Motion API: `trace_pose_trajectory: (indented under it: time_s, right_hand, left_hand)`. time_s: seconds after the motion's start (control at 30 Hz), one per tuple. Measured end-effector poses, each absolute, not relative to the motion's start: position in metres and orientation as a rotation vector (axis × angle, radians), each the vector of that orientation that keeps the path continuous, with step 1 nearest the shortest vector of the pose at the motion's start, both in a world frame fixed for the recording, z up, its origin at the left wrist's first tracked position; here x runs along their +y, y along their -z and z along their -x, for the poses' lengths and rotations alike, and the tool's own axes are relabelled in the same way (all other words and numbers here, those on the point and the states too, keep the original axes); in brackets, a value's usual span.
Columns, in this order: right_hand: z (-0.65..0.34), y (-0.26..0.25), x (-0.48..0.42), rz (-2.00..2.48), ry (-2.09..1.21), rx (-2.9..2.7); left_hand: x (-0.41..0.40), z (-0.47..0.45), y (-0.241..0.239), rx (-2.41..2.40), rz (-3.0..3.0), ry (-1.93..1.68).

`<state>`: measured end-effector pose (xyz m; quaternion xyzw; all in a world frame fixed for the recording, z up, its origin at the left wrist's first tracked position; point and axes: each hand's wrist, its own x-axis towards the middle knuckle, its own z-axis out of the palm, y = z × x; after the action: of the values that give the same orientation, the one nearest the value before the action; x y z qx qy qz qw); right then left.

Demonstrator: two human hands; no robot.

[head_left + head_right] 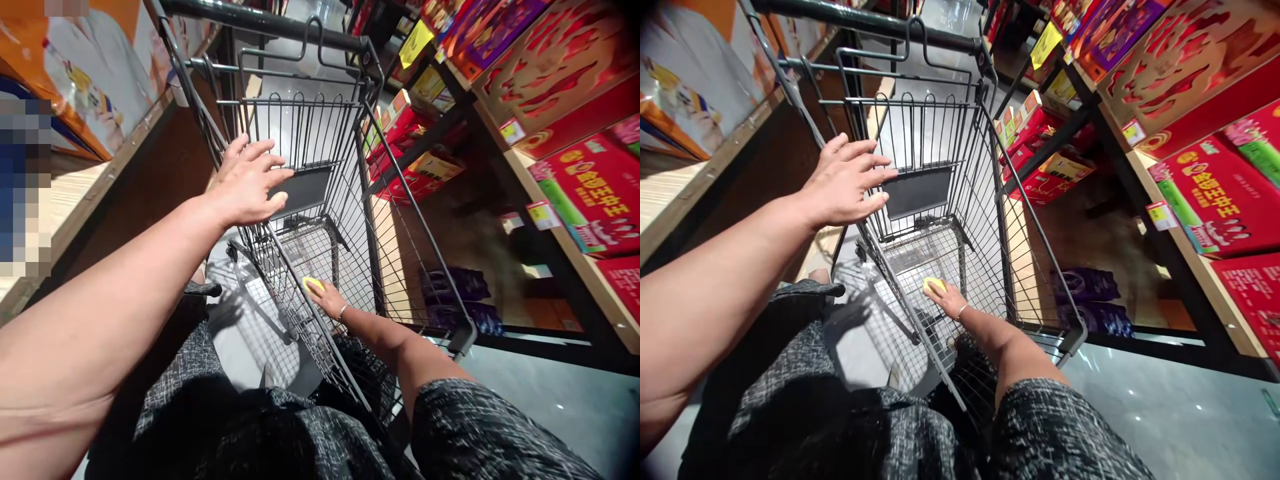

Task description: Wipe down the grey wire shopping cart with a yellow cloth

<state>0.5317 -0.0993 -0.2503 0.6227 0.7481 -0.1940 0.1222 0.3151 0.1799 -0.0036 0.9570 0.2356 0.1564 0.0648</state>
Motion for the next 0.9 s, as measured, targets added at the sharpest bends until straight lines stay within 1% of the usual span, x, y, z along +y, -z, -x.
trace_pose_trajectory:
  time_s: [0.07, 0.13, 0.27, 0.4, 0.53, 0.63, 0.73, 0.8, 0.9]
  right_hand:
    - [-0.561, 0.255, -0.108, -1.852, 0.490, 1.934]
    - [-0.586, 0.250, -0.109, -1.927, 0.428, 1.753]
    - [-0.617, 0.226, -0.100, -1.935, 0.321, 1.625]
    - [-0.635, 0.182, -0.077, -1.908, 0.229, 1.649]
    - [-0.650, 0.119, -0.057, -1.989, -0.031, 1.685]
    - [-0.653, 0.094, -0.058, -2.044, -0.148, 1.700]
    - [-0.644, 0.107, -0.071, -1.990, -0.035, 1.702]
    - [-0.633, 0.131, -0.080, -1.951, 0.109, 1.693]
    - [-0.614, 0.171, -0.089, -2.012, 0.356, 1.628]
  left_hand:
    - [0.179, -0.317, 0.008, 0.734, -2.893, -0.514]
    - [0.181, -0.318, 0.013, 0.746, -2.898, -0.573]
    - [0.188, -0.321, 0.021, 0.682, -2.908, -0.705]
    - [0.194, -0.321, 0.028, 0.634, -2.893, -0.754]
    - [0.201, -0.320, 0.031, 0.617, -2.849, -0.768]
    - [0.208, -0.321, 0.031, 0.606, -2.823, -0.758]
    - [0.214, -0.324, 0.028, 0.633, -2.789, -0.693]
    - [0.215, -0.326, 0.025, 0.690, -2.778, -0.621]
    - [0.219, -0.329, 0.020, 0.785, -2.779, -0.541]
